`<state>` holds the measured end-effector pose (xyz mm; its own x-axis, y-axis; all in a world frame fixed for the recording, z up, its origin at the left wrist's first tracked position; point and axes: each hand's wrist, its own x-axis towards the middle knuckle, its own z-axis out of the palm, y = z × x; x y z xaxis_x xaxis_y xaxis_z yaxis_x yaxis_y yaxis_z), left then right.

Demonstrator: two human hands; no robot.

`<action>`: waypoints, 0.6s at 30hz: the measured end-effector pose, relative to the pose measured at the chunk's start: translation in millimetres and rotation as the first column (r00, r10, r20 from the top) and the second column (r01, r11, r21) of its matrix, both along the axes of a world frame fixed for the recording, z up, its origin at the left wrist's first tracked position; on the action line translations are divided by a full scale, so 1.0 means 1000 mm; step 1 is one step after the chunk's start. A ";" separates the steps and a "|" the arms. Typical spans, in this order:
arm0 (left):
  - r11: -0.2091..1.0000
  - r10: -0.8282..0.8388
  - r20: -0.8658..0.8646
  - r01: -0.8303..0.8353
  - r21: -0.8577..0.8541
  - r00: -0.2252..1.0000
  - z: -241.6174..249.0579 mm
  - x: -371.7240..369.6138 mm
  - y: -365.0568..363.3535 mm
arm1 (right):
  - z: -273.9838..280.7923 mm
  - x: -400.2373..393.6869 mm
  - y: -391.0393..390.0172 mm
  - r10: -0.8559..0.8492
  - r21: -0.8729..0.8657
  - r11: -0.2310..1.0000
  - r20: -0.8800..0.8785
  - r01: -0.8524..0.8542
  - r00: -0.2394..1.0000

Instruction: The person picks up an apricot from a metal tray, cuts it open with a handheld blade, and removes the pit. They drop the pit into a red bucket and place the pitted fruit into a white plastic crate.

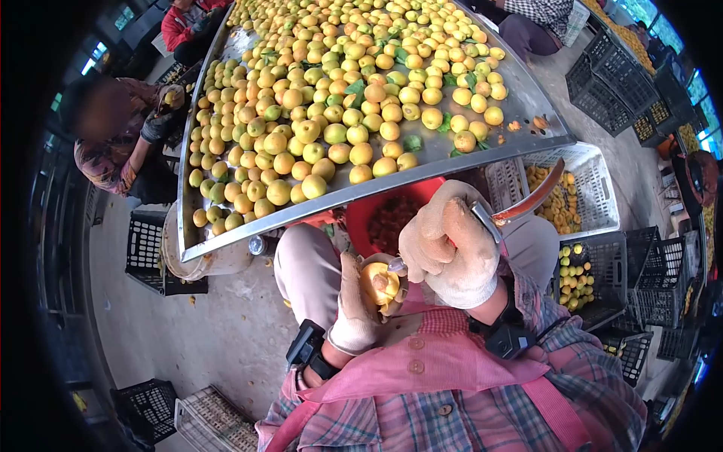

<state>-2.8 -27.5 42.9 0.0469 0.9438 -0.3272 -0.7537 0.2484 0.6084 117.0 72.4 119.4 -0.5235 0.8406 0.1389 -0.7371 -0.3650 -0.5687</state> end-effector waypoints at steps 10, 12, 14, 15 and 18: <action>0.983 -0.028 -0.155 -0.001 -0.185 0.988 0.012 0.007 -0.002 | -0.021 0.010 0.002 0.157 0.127 0.978 0.092 -0.168 0.983; 0.985 -0.034 -0.239 -0.008 -0.172 0.970 0.015 0.008 -0.002 | -0.010 0.010 0.006 0.120 0.306 0.931 0.252 -0.196 0.960; 0.996 -0.044 -0.379 0.012 -0.087 0.924 0.015 0.006 -0.004 | -0.005 0.010 0.006 0.154 0.278 0.927 0.327 -0.251 0.932; 0.999 -0.040 -0.513 0.043 -0.004 0.858 0.014 0.006 -0.005 | -0.008 0.008 0.005 0.150 0.302 0.921 0.308 -0.246 0.939; 1.000 0.027 -0.466 -0.025 0.011 0.884 0.007 0.011 -0.007 | -0.006 0.005 0.003 0.098 0.310 0.926 0.350 -0.214 0.932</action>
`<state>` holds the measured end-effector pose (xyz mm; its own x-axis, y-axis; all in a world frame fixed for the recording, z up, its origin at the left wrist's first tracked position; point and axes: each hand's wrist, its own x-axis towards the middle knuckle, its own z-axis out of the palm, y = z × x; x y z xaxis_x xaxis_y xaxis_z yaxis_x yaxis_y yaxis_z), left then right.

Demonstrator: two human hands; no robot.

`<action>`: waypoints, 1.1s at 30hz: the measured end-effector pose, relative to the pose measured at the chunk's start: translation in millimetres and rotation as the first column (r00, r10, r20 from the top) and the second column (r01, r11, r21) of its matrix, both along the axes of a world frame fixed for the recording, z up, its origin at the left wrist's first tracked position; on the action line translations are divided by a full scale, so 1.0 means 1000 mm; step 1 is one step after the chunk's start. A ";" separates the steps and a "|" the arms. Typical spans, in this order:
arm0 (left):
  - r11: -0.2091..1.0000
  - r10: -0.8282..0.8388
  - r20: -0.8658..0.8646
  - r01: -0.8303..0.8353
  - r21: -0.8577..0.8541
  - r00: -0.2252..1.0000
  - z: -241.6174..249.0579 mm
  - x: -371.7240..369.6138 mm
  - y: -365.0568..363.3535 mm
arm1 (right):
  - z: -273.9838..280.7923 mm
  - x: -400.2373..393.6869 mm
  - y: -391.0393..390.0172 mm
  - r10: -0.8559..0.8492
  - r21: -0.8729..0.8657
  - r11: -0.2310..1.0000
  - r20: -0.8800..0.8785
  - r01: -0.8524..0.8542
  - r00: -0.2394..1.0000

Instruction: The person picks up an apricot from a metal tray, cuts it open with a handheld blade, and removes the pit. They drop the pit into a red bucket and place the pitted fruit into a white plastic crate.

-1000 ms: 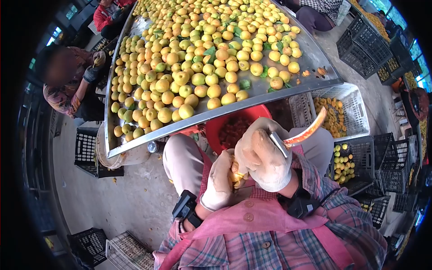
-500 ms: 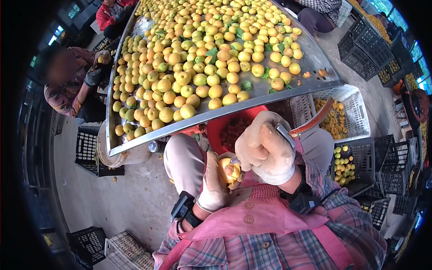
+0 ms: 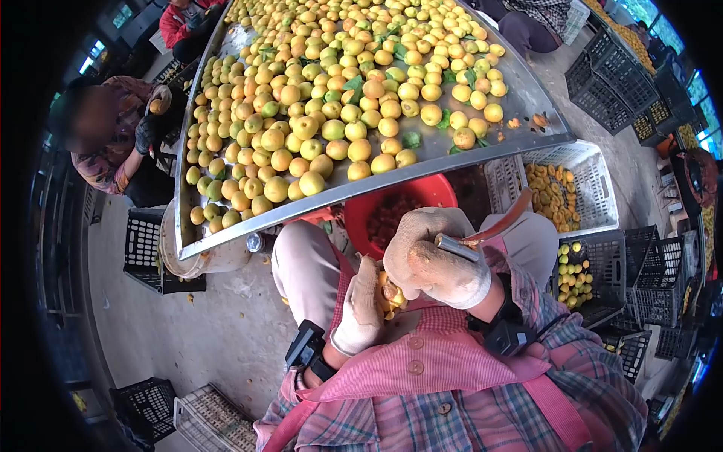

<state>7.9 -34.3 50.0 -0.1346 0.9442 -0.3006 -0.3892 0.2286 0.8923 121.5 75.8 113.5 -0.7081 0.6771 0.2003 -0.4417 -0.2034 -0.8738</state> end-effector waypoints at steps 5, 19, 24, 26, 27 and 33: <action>0.993 -0.095 0.128 0.102 -0.052 0.987 -0.020 -0.007 -0.003 | 0.000 0.002 0.004 0.096 -0.080 0.992 0.023 -0.094 0.995; 0.958 -0.180 -0.183 0.214 0.190 0.967 -0.048 -0.004 -0.014 | 0.000 0.008 0.006 0.201 0.088 0.973 0.113 -0.212 0.973; 0.990 -0.137 -0.165 0.142 0.018 0.977 -0.076 -0.002 -0.026 | -0.009 0.009 0.008 0.259 0.210 0.936 0.129 -0.281 0.957; 0.981 -0.168 -0.171 0.182 0.068 0.971 -0.048 -0.004 -0.016 | -0.008 0.010 0.009 0.329 0.222 0.904 0.183 -0.365 0.926; 0.968 -0.197 -0.179 0.220 0.117 0.964 -0.033 -0.006 -0.011 | -0.008 0.010 0.008 0.329 0.221 0.904 0.183 -0.365 0.926; 0.944 -0.213 -0.100 0.231 0.237 0.972 -0.024 -0.001 -0.005 | -0.009 0.013 0.001 0.390 0.113 0.905 0.163 -0.410 0.906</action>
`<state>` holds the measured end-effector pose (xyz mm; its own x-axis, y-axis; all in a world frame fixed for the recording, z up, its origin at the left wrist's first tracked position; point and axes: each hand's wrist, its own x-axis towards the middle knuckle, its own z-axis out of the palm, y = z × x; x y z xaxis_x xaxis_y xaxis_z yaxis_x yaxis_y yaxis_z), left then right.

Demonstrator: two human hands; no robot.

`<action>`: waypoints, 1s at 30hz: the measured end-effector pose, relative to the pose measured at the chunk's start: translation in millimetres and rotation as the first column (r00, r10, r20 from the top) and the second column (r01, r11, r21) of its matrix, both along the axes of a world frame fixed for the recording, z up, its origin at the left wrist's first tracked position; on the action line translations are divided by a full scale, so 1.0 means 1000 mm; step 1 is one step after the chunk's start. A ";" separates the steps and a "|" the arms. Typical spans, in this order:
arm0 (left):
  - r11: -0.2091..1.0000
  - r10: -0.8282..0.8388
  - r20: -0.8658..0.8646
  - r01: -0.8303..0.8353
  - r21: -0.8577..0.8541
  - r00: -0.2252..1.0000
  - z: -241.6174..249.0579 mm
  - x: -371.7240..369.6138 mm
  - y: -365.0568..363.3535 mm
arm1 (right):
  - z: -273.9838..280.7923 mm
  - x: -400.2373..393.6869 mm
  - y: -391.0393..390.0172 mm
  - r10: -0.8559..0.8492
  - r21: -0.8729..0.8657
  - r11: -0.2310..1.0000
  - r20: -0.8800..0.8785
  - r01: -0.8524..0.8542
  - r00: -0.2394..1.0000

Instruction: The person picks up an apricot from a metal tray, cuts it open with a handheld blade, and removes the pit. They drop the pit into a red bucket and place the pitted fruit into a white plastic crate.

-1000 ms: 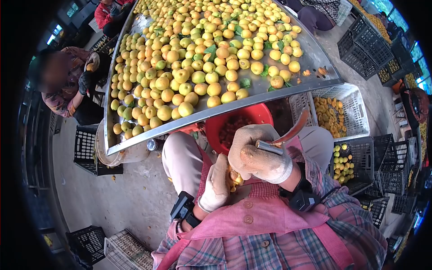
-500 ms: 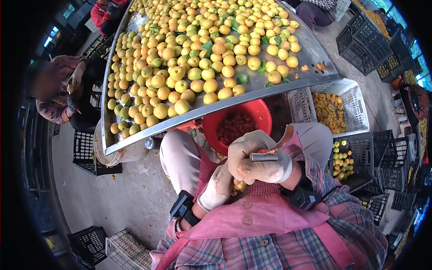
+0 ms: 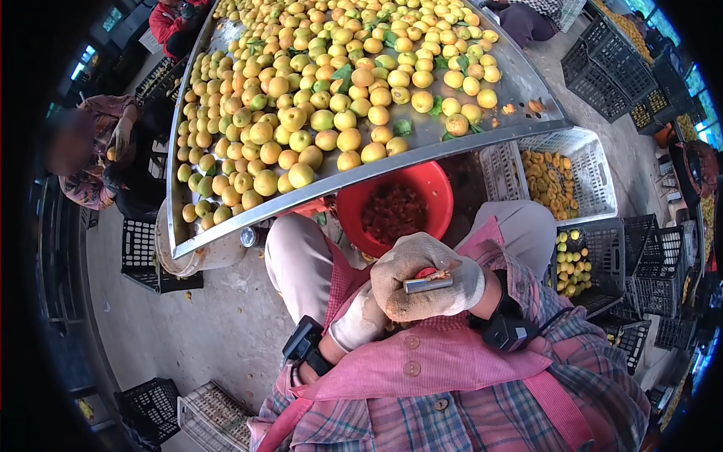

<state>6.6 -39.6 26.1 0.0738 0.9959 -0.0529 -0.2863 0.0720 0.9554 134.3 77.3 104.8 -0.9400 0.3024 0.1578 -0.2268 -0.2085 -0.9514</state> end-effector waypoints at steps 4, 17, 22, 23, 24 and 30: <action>0.965 -0.089 -0.017 0.082 -0.250 0.996 -0.007 -0.003 -0.004 | -0.005 0.001 -0.002 0.002 0.015 1.000 0.055 -0.002 0.998; 0.894 0.099 0.552 0.170 -0.415 0.828 0.002 -0.007 -0.002 | -0.021 -0.013 -0.014 -0.468 -0.684 0.676 -0.109 0.275 0.877; 0.996 0.009 -0.191 -0.026 -0.085 0.982 -0.009 -0.004 -0.008 | -0.017 -0.011 -0.011 -0.259 -0.595 0.785 -0.062 0.173 0.964; 0.996 0.006 -0.189 -0.022 -0.085 0.982 -0.010 -0.004 -0.008 | -0.015 -0.010 -0.010 -0.199 -0.564 0.806 0.029 0.180 0.980; 0.986 -0.014 -0.043 0.007 -0.164 0.999 -0.011 -0.004 -0.009 | -0.023 -0.009 -0.010 -0.129 -0.586 0.807 -0.058 0.071 0.990; 0.986 -0.083 -0.017 0.080 -0.144 0.996 -0.023 -0.005 -0.016 | -0.012 -0.006 -0.006 -0.123 0.067 0.990 0.023 0.121 0.992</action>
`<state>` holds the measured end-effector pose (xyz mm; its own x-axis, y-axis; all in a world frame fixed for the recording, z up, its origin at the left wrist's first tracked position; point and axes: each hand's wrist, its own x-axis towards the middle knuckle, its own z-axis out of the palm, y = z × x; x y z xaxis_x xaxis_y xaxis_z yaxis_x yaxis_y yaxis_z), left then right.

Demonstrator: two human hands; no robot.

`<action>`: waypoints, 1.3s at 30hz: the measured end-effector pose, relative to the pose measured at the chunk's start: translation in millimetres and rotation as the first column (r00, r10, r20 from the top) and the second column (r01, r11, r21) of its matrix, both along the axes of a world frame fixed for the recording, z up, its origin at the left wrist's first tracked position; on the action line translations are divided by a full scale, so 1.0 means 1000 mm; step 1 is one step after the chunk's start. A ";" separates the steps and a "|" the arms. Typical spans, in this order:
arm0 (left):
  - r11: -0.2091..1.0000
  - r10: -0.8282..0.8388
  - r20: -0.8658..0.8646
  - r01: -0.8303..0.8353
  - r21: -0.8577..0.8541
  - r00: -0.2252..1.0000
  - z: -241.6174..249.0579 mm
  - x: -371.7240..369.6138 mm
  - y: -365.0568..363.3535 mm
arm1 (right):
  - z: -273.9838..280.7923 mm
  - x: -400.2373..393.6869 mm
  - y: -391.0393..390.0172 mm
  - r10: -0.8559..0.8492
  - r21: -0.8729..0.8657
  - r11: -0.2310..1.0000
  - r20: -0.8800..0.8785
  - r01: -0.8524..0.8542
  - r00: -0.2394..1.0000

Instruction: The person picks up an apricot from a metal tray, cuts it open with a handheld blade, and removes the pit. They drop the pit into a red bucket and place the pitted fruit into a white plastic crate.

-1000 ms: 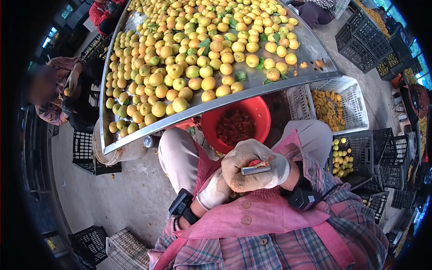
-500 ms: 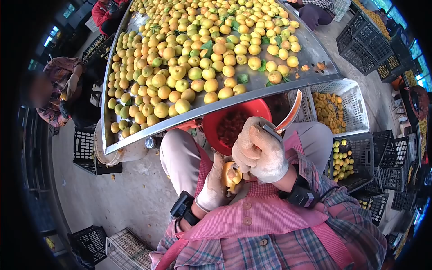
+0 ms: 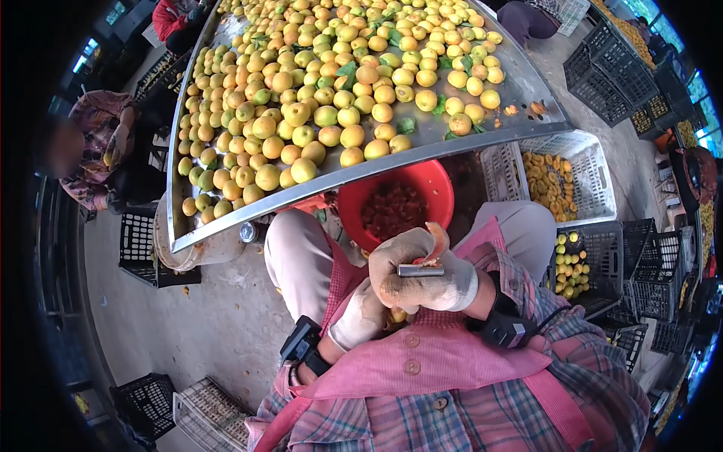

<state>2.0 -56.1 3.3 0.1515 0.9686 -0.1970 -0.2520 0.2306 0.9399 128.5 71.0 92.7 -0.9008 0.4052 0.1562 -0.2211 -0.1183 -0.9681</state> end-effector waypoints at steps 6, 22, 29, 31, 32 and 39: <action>0.993 -0.108 0.235 0.116 -0.023 0.966 0.007 -0.002 0.005 | 0.002 0.003 -0.009 0.053 -0.027 0.998 -0.040 -0.054 0.998; 0.993 -0.065 0.245 0.085 -0.076 0.967 0.002 0.000 0.002 | 0.015 -0.001 -0.022 0.189 0.037 0.982 -0.085 -0.186 0.978; 0.926 0.081 0.344 0.057 -0.374 0.936 0.020 -0.003 0.010 | 0.001 0.000 -0.011 -0.247 0.067 0.967 0.035 0.244 0.968; 0.928 0.113 0.782 0.217 -0.304 0.613 0.025 -0.004 0.014 | -0.005 -0.004 -0.009 -0.284 -0.719 0.689 -0.151 0.092 0.947; 0.944 0.074 0.735 0.191 -0.270 0.674 0.029 -0.005 0.010 | -0.001 -0.007 -0.011 -0.381 -0.622 0.749 -0.125 0.227 0.916; 0.995 0.063 0.116 -0.054 -0.080 0.991 0.040 -0.001 0.014 | -0.002 -0.007 -0.006 -0.375 -0.592 0.770 -0.122 0.236 0.919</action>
